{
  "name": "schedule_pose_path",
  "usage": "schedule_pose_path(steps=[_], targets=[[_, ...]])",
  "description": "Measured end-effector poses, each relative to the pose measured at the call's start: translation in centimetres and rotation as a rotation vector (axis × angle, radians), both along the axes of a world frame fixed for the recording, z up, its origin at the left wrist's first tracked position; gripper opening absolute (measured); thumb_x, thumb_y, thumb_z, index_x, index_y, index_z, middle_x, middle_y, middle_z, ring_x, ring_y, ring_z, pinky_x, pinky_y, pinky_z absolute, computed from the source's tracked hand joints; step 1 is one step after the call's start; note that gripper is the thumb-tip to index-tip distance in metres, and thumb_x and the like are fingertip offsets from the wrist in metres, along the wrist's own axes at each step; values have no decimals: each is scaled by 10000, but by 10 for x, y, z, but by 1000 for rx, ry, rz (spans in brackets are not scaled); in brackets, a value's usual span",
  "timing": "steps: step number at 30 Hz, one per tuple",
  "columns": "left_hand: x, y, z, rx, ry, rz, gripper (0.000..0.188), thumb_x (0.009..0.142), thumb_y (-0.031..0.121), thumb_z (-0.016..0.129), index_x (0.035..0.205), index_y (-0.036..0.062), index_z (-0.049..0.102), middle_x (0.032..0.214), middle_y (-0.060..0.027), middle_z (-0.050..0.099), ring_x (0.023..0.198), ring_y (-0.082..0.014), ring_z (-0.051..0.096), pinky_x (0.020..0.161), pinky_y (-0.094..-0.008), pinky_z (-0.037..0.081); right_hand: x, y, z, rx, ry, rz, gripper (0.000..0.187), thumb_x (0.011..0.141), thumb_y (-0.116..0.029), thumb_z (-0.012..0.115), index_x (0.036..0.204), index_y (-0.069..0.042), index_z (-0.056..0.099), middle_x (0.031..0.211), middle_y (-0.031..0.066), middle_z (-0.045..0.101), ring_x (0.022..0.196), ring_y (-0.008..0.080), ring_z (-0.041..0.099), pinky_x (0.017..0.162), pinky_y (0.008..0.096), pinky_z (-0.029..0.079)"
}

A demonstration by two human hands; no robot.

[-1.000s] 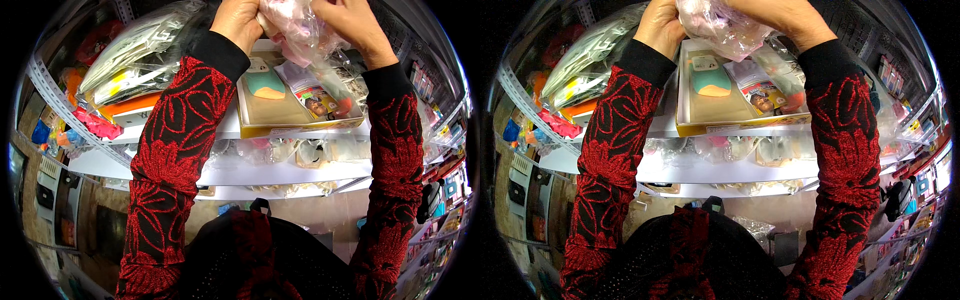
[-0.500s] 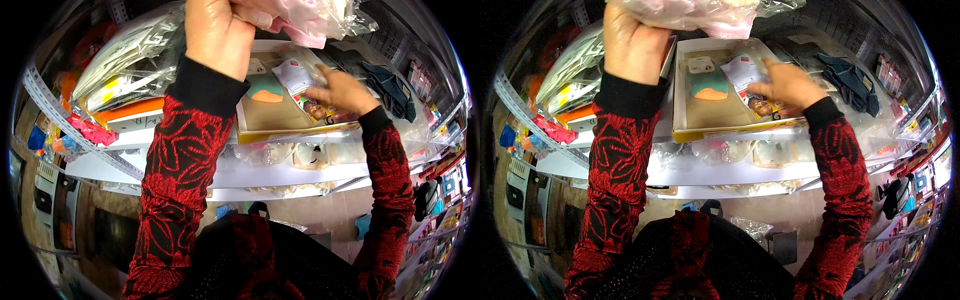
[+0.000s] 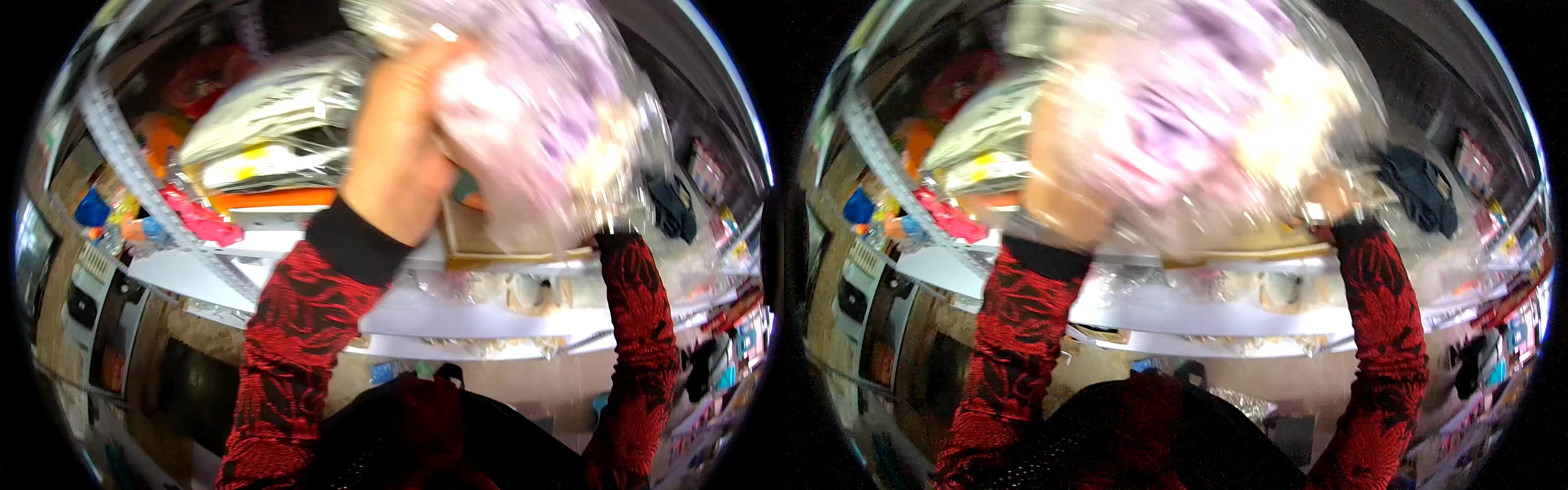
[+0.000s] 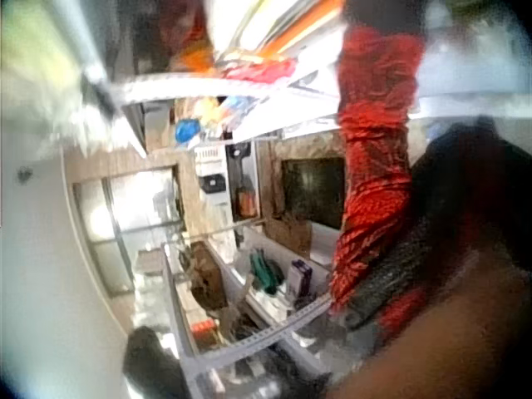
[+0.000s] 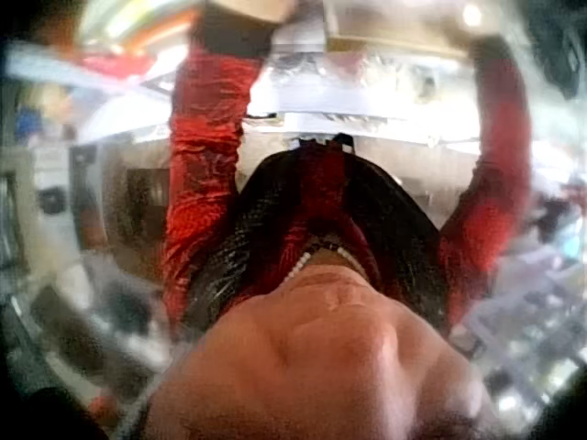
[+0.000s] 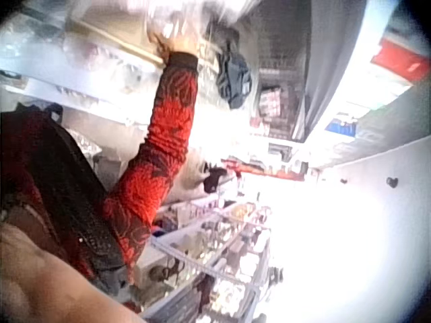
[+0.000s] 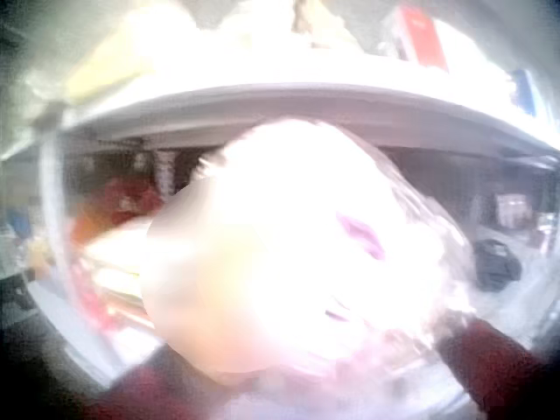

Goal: The person picks up and handles various packaged clothing items on a store shelf, including socks and gloves. They move items around, inspect them, and place them back on the shelf in a different arrangement.

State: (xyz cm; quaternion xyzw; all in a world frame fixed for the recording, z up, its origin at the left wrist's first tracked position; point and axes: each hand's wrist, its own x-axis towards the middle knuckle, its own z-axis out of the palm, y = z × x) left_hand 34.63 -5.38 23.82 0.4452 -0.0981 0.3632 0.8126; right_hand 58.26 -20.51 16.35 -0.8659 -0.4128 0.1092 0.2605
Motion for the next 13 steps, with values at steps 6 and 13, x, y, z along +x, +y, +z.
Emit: schedule_pose_path(steps=[6,13], targets=[[-16,-23,1,41,-189,-62,158,777,79,598,923,19,585,828,-48,614,732,-159,616,717,-288,510,32,-12,-3,424,170,-51,560,654,-190,708,1127,51,529,879,138,601,836,231,581,731,319,465],[-44,23,-32,769,-199,332,599,838,279,595,1312,45,312,1268,-122,437,1151,-243,457,972,-374,388,60,-15,-12,579,112,-77,542,651,-46,713,1138,91,518,839,121,600,757,162,591,645,267,475]])
